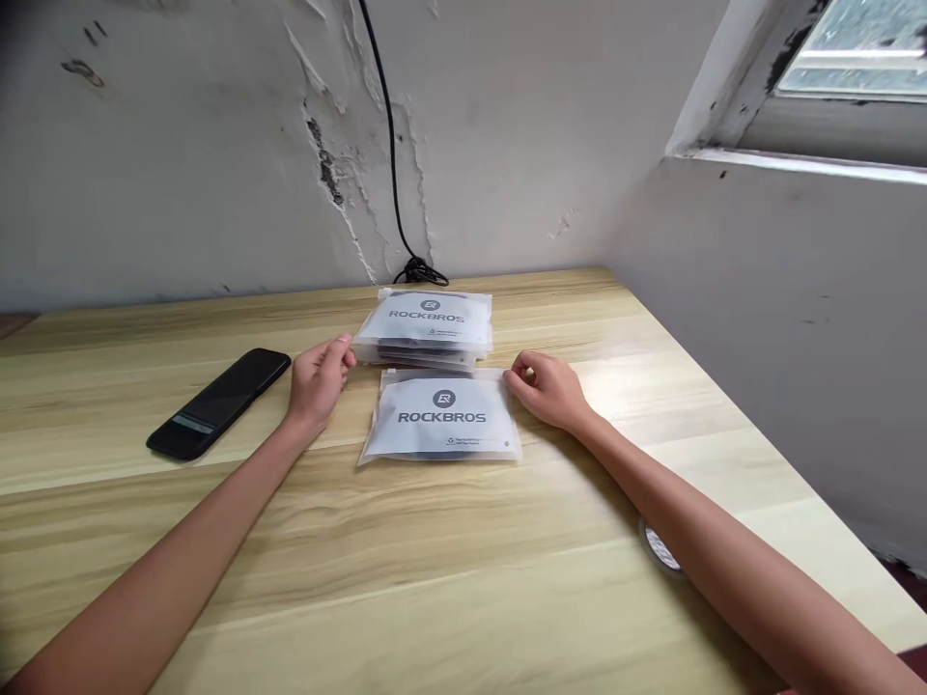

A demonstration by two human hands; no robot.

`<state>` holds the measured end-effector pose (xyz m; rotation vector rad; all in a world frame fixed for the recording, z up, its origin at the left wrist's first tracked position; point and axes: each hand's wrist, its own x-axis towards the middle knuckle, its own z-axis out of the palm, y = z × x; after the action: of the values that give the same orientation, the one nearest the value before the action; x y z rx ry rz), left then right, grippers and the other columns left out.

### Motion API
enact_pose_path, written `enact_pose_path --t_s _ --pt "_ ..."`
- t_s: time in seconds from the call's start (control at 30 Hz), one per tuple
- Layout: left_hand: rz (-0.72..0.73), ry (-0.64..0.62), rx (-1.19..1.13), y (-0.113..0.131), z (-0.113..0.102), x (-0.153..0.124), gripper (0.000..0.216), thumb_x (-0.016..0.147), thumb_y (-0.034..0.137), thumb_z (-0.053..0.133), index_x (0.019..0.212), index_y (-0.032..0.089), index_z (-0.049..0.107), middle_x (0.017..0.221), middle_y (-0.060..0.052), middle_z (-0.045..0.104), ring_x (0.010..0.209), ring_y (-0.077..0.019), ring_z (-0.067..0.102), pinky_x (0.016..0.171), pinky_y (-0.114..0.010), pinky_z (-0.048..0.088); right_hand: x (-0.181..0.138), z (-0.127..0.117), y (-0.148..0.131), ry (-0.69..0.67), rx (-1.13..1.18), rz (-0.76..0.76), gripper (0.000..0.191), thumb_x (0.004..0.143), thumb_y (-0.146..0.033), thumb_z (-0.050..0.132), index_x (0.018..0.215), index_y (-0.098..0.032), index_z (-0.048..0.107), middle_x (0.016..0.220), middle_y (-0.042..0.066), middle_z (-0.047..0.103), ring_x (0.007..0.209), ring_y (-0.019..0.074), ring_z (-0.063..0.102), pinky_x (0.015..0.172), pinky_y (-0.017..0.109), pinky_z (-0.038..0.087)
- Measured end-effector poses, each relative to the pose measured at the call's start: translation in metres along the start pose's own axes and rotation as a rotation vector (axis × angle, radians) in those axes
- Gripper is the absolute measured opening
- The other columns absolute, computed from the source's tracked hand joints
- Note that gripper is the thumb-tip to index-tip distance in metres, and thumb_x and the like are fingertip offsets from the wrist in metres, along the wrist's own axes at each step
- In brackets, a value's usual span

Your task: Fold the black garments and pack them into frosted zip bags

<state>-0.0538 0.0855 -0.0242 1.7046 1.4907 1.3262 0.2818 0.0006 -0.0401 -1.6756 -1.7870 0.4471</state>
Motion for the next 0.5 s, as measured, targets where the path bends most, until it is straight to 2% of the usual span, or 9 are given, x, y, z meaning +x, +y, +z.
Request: enact_pose_path --t_s 0.17,0.27,0.33,0.4,0.5 --pt "0.028 -0.058 0.020 0.005 0.001 -0.002 0.043 0.095 0.054 0.054 0.065 0.023 0.053 0.053 0.004 0.036 0.049 -0.0125 0.033 0.050 -0.029 0.027 -0.001 0.000 0.000 0.010 -0.025 -0.021 0.028 0.094 -0.045 0.056 0.077 -0.023 0.062 0.079 0.005 0.073 0.067 0.0200 0.063 0.064 0.031 0.040" --pt "0.058 -0.092 0.065 0.010 0.002 -0.009 0.049 0.095 0.054 0.054 0.058 0.022 0.050 0.051 0.004 0.034 0.049 -0.0126 0.033 0.052 -0.030 0.028 -0.003 -0.001 -0.002 0.012 -0.005 -0.062 0.025 0.094 -0.044 0.058 0.090 -0.022 0.068 0.089 0.006 0.075 0.063 0.0173 0.061 0.065 0.032 0.042" --pt "0.082 -0.118 0.113 0.014 0.002 -0.013 0.053 0.090 0.054 0.060 0.050 0.022 0.046 0.048 0.003 0.036 0.050 -0.0131 0.036 0.055 -0.031 0.028 -0.004 -0.003 -0.003 -0.007 0.037 -0.091 0.026 0.094 -0.043 0.060 0.102 -0.021 0.072 0.093 0.006 0.076 0.059 0.0155 0.059 0.064 0.032 0.043" --pt "0.099 -0.197 0.248 0.019 0.000 -0.016 0.057 0.083 0.057 0.070 0.046 0.022 0.045 0.046 0.002 0.041 0.050 -0.0144 0.040 0.054 -0.031 0.028 -0.005 -0.005 -0.004 -0.040 0.132 -0.073 0.032 0.094 -0.046 0.060 0.110 -0.020 0.073 0.081 0.003 0.074 0.055 0.0149 0.056 0.059 0.031 0.042" --pt "0.099 -0.418 0.534 0.029 -0.008 -0.015 0.054 0.074 0.065 0.077 0.052 0.024 0.050 0.051 0.000 0.054 0.048 -0.0169 0.045 0.051 -0.032 0.028 -0.006 -0.008 -0.003 -0.064 0.306 0.014 0.037 0.095 -0.052 0.058 0.102 -0.019 0.075 0.055 -0.003 0.057 0.046 0.0138 0.046 0.049 0.028 0.035"
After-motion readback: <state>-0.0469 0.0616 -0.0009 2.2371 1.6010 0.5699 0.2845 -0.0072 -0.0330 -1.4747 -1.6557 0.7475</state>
